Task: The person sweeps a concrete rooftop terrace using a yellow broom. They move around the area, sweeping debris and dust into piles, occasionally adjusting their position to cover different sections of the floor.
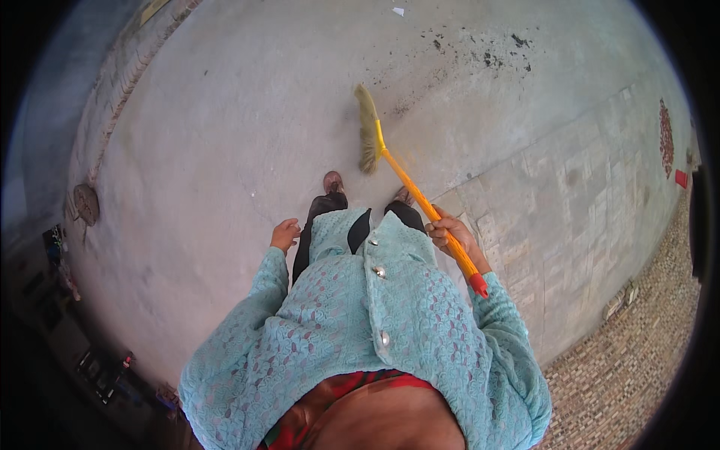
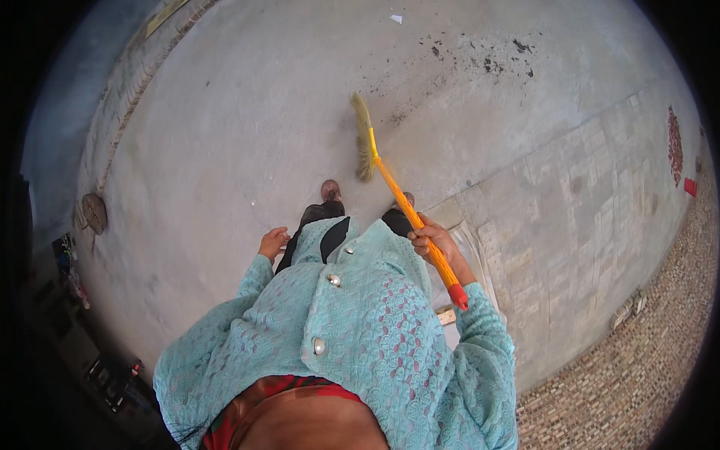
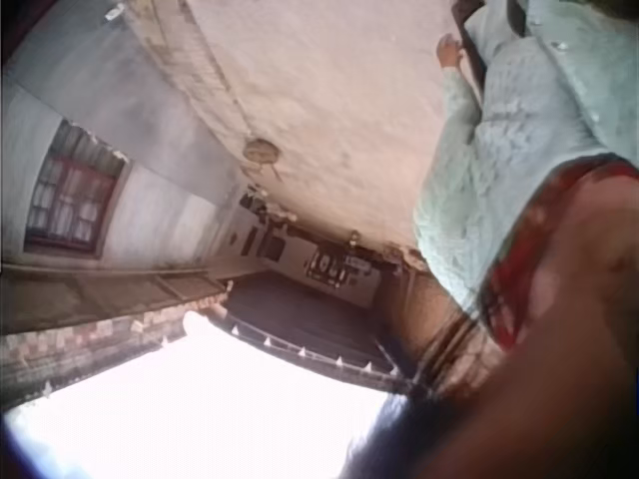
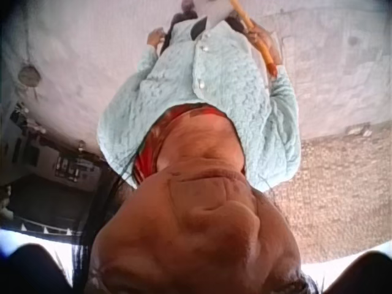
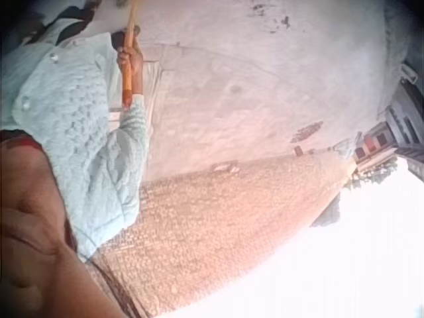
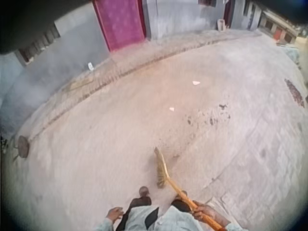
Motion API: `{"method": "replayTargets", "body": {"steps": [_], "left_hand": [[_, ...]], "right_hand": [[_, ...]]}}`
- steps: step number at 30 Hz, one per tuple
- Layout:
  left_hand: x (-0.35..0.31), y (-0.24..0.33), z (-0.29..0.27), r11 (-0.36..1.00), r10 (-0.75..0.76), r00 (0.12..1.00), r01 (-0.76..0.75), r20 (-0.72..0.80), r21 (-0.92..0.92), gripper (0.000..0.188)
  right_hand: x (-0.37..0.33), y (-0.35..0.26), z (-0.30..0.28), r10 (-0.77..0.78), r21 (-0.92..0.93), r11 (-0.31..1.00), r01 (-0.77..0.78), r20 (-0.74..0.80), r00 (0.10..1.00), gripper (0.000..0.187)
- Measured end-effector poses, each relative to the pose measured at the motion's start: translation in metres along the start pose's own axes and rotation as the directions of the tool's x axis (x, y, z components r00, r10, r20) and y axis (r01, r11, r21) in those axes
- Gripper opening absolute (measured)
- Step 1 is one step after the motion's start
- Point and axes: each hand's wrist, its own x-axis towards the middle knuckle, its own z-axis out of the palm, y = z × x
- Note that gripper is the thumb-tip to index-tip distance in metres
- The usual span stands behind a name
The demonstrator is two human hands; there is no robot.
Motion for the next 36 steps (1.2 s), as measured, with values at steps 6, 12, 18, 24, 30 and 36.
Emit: {"method": "replayTargets", "body": {"steps": [6,12,18,24,30,36], "left_hand": [[-0.024,-0.011,-0.021,0.996,0.018,0.997,-0.025,-0.078,-0.089,0.034],[-0.026,-0.050,-0.030,0.988,-0.111,0.987,0.098,-0.113,-0.118,0.032],[-0.023,-0.058,-0.018,0.985,-0.100,0.992,0.087,-0.082,-0.148,0.031],[-0.014,-0.055,-0.015,0.992,-0.069,0.996,0.062,-0.061,-0.110,0.032],[-0.016,-0.051,-0.028,0.985,-0.073,0.994,0.060,-0.077,-0.162,0.035],[-0.030,-0.059,-0.040,0.982,-0.119,0.988,0.103,-0.098,-0.156,0.032]], "right_hand": [[0.056,-0.078,-0.024,0.025,0.056,0.998,-0.027,0.031,0.999,0.029],[0.066,-0.143,-0.006,-0.343,-0.203,0.921,0.334,-0.010,0.939,0.035],[0.034,-0.068,0.046,-0.553,-0.352,0.780,0.518,-0.001,0.833,0.060],[0.006,-0.004,0.066,-0.327,-0.196,0.918,0.345,0.122,0.937,0.066],[0.057,0.034,0.063,0.018,-0.093,0.996,0.002,0.208,0.978,0.059],[0.152,0.038,0.050,0.253,0.082,0.958,-0.274,0.206,0.945,0.026]]}}
